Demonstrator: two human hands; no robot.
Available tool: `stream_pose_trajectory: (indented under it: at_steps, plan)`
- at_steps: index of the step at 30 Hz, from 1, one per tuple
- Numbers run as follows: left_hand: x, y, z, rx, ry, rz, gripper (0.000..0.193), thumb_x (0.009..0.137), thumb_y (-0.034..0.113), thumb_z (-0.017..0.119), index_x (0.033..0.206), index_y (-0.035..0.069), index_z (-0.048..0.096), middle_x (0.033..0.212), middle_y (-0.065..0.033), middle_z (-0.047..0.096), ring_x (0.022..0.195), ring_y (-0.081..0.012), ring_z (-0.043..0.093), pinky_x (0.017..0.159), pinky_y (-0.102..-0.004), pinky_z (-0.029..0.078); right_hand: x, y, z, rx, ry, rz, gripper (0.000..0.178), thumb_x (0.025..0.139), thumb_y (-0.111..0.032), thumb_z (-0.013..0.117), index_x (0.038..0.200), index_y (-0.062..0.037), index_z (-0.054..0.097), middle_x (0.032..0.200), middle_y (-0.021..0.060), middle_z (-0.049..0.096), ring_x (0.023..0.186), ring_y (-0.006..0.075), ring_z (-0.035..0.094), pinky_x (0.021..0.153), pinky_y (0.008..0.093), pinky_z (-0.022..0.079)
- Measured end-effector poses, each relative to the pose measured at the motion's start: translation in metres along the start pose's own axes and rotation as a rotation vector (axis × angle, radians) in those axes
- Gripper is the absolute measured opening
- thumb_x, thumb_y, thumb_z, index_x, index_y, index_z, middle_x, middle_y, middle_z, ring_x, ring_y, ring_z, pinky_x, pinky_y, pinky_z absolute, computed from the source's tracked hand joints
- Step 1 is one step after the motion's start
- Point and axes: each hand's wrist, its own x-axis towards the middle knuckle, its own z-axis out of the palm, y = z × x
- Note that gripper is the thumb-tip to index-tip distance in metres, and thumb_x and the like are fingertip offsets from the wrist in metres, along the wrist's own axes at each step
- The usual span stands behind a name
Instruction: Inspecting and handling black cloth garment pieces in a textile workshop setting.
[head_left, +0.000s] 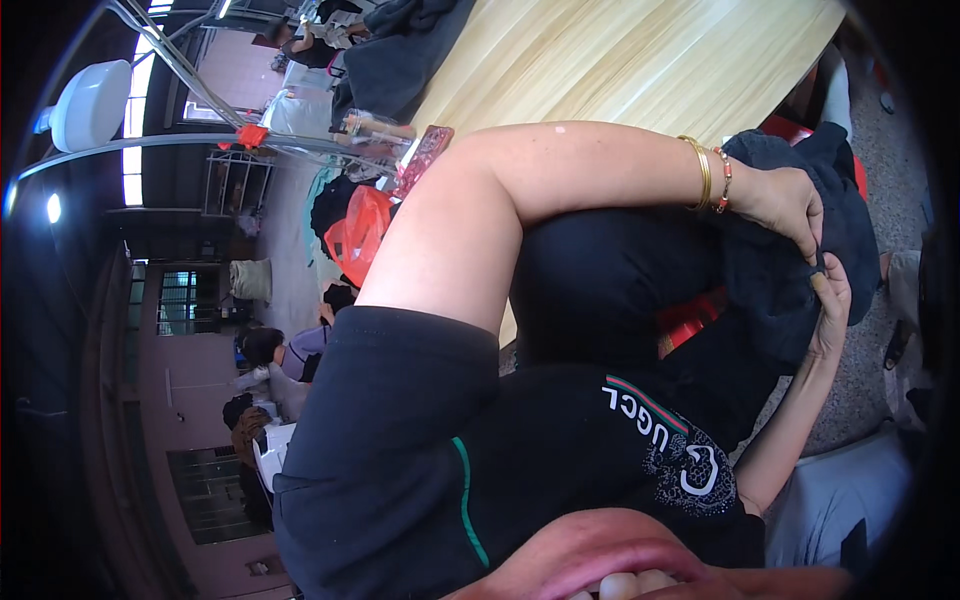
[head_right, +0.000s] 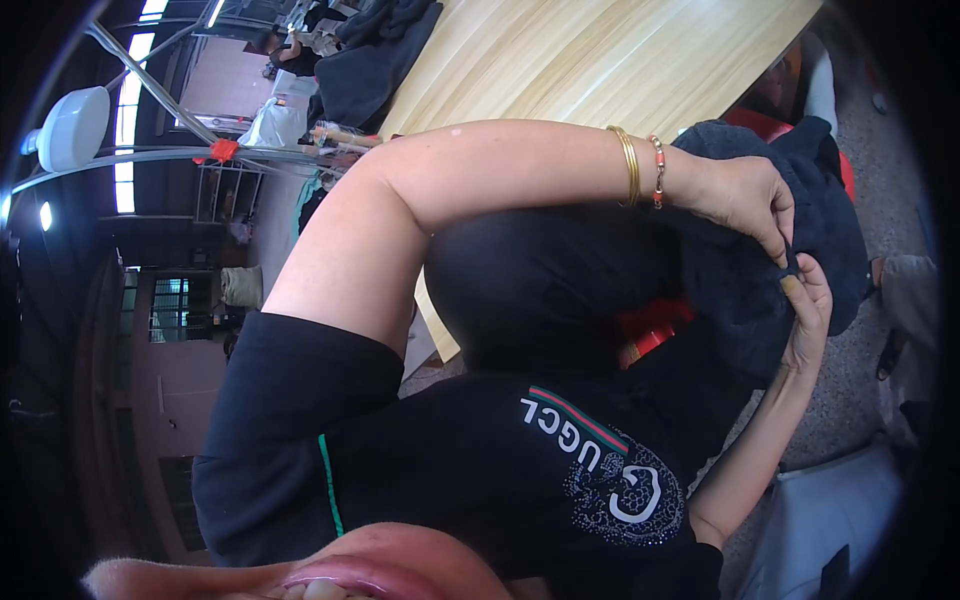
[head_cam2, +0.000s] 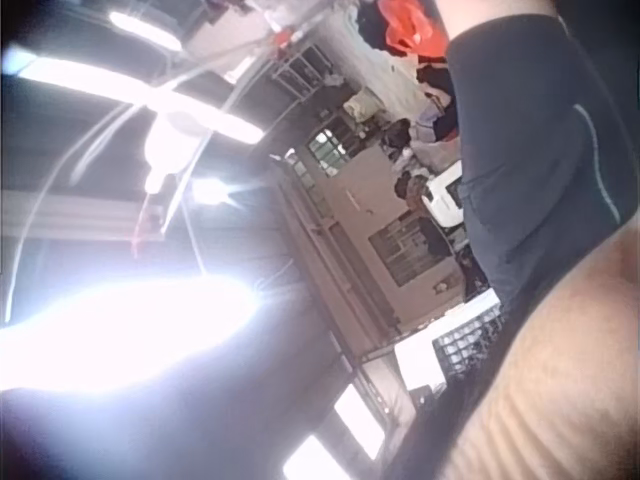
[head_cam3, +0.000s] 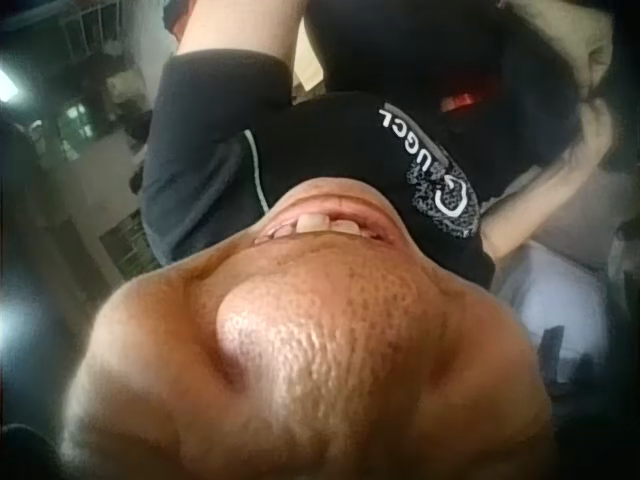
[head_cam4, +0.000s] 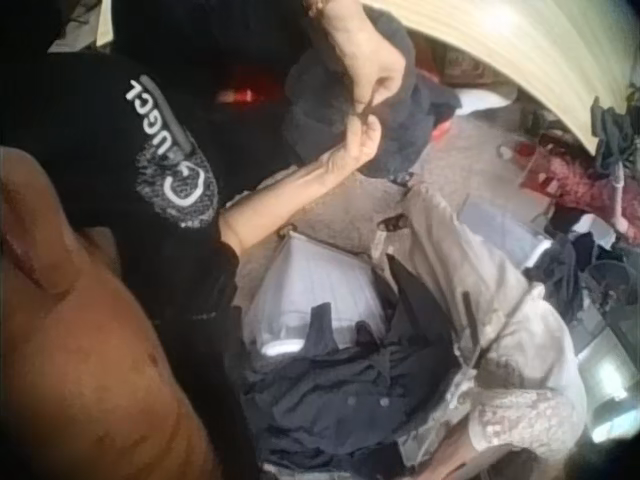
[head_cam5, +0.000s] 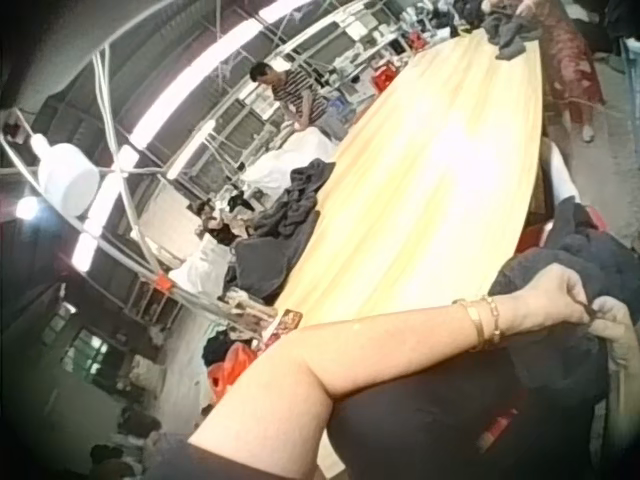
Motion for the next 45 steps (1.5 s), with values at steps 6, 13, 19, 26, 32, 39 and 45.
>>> stream_pose_trajectory:
  at_steps: [6,13,19,26,32,39,45]
  plan:
    - [-0.004,0.02,0.006,0.217,0.04,0.061,0.023,0.067,0.024,0.08,0.079,0.006,0.072,0.078,-0.0055,0.07,0.074,-0.0135,0.065,0.069,-0.0278,0.051,-0.006,-0.002,0.006,0.065,-0.047,0.042,0.027,0.084,-0.001,0.066,0.109,-0.0018,0.056,0.101,0.006,0.065,0.088,0.011,0.063,0.081,0.0215,0.05]
    - [-0.012,0.036,0.009,0.54,0.112,0.146,0.021,0.069,0.027,0.071,0.083,0.013,0.071,0.08,-0.0066,0.069,0.08,-0.0236,0.067,0.071,-0.0344,0.052,0.0,-0.005,0.003,-0.085,0.054,-0.02,0.023,0.086,-0.002,0.064,0.109,-0.0016,0.059,0.099,0.0041,0.064,0.089,0.0092,0.061,0.082,0.0195,0.046]
    - [-0.018,0.051,0.01,0.888,0.212,0.412,0.016,0.075,0.025,0.066,0.082,0.01,0.065,0.077,-0.0072,0.067,0.078,-0.0239,0.067,0.065,-0.0367,0.051,-0.006,-0.025,0.023,-0.28,0.223,-0.153,0.021,0.087,0.0,0.063,0.108,0.0008,0.06,0.102,0.005,0.064,0.093,0.0107,0.061,0.087,0.0219,0.046]
    - [-0.019,0.082,0.007,0.928,0.43,0.819,0.018,0.079,0.023,0.064,0.087,0.008,0.056,0.079,-0.008,0.061,0.073,-0.0261,0.064,0.06,-0.0389,0.049,-0.034,-0.09,0.086,-0.702,0.438,-0.713,0.018,0.08,0.011,0.064,0.094,-0.0005,0.064,0.097,0.0049,0.062,0.091,0.0131,0.059,0.083,0.0247,0.047]
    - [-0.04,0.072,-0.024,0.621,0.385,0.539,0.019,0.084,0.027,0.065,0.088,0.008,0.064,0.082,-0.0132,0.064,0.081,-0.0318,0.063,0.07,-0.0431,0.048,-0.053,-0.11,0.092,-0.51,0.525,-0.672,0.024,0.079,0.012,0.066,0.099,0.0004,0.064,0.085,0.0004,0.059,0.075,0.005,0.055,0.068,0.0184,0.045]
    - [-0.069,0.081,-0.053,0.587,0.358,0.405,0.018,0.085,0.023,0.061,0.094,0.008,0.067,0.087,-0.014,0.067,0.085,-0.032,0.064,0.073,-0.0428,0.049,-0.079,-0.086,0.059,-0.894,0.172,-0.184,0.02,0.077,0.003,0.071,0.097,0.0006,0.066,0.097,0.0017,0.06,0.082,0.0078,0.056,0.073,0.0221,0.045]
    - [-0.056,0.098,-0.044,0.863,0.393,0.547,0.022,0.073,0.019,0.057,0.084,0.005,0.07,0.08,-0.0174,0.067,0.081,-0.0345,0.066,0.068,-0.0458,0.051,-0.116,-0.064,0.045,-0.691,0.342,-0.172,0.017,0.091,-0.012,0.061,0.106,-0.0034,0.06,0.114,0.0063,0.059,0.105,0.0136,0.053,0.085,0.0279,0.044]
